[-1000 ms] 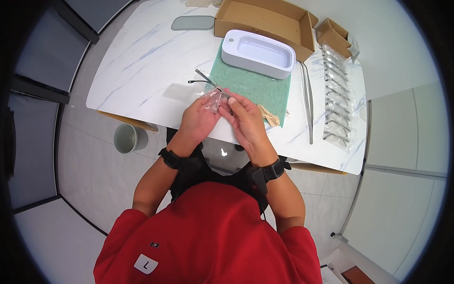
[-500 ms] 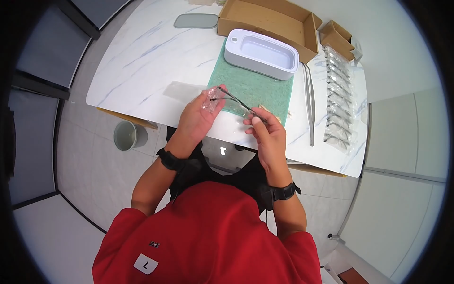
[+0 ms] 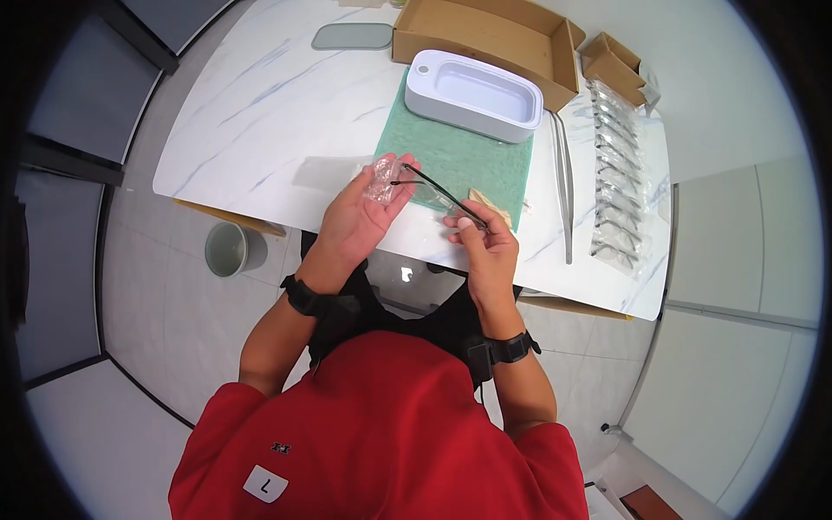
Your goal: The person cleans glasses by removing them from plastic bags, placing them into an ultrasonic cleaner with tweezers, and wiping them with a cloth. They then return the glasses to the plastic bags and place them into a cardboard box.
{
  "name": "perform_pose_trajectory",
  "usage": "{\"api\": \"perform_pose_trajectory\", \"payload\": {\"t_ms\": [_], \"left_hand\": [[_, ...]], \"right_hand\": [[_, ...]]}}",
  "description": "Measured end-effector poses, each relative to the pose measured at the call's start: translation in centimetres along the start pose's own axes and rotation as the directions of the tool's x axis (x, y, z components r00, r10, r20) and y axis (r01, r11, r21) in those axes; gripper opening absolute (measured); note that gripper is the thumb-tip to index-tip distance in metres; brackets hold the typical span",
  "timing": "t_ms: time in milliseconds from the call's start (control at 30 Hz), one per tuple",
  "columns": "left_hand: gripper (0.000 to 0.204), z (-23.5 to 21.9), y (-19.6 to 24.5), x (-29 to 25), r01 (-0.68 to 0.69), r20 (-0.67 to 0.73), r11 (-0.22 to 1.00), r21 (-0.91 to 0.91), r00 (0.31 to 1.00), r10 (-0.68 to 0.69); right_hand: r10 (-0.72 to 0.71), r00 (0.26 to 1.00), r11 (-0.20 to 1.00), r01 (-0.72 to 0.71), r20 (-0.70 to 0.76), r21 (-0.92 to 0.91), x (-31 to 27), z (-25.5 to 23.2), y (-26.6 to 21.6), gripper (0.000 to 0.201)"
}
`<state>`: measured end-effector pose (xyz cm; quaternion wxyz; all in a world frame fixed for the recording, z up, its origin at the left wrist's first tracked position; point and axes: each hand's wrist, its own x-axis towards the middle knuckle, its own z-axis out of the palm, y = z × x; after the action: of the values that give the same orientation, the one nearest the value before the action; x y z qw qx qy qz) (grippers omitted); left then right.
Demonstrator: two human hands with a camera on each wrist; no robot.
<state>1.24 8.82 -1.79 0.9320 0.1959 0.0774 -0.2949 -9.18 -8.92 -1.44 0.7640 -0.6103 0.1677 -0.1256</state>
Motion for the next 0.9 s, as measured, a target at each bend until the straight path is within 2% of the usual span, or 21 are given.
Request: {"api": "perform_pose_trajectory", "payload": {"t_ms": [200,300,600,767,900], "left_hand": [[0.037,-0.3,-0.1,0.2,-0.016,-0.011,1.0,0.012,1.0,0.016],[0.035,0.4,-0.2,0.1,-0.031,-0.073,0.999,-0.003,0.997,0.031],[0.04,-0.8,-0.4,0.5,-0.016,-0.011,0.999,0.048,1.0,0.016],[0.04,-0.3,-0.6,0.3,-0.043,-0.052,0.999,0.023,0.998,0.044],[0.04,-0.4,-0.7,0.3,-0.043,-0.058,0.999,0.027,0.997,0.045]], "right_hand": [[-0.036,0.999,0.999,0.036,-0.015,0.023,-0.3,-0.1,0.1,0.028],[-0.043,0.999,0.999,0.044,-0.019,0.025,-0.4,-0.1,0.2,0.028],[-0.007,1.0,0.998,0.008,-0.024,0.061,-0.8,0.2,0.7,0.028],[-0.034,0.997,0.984,0.045,-0.064,0.174,-0.8,-0.2,0.9,0.029],[-0.01,0.999,0.991,0.014,-0.034,0.13,-1.0,-0.1,0.8,0.028]]}}
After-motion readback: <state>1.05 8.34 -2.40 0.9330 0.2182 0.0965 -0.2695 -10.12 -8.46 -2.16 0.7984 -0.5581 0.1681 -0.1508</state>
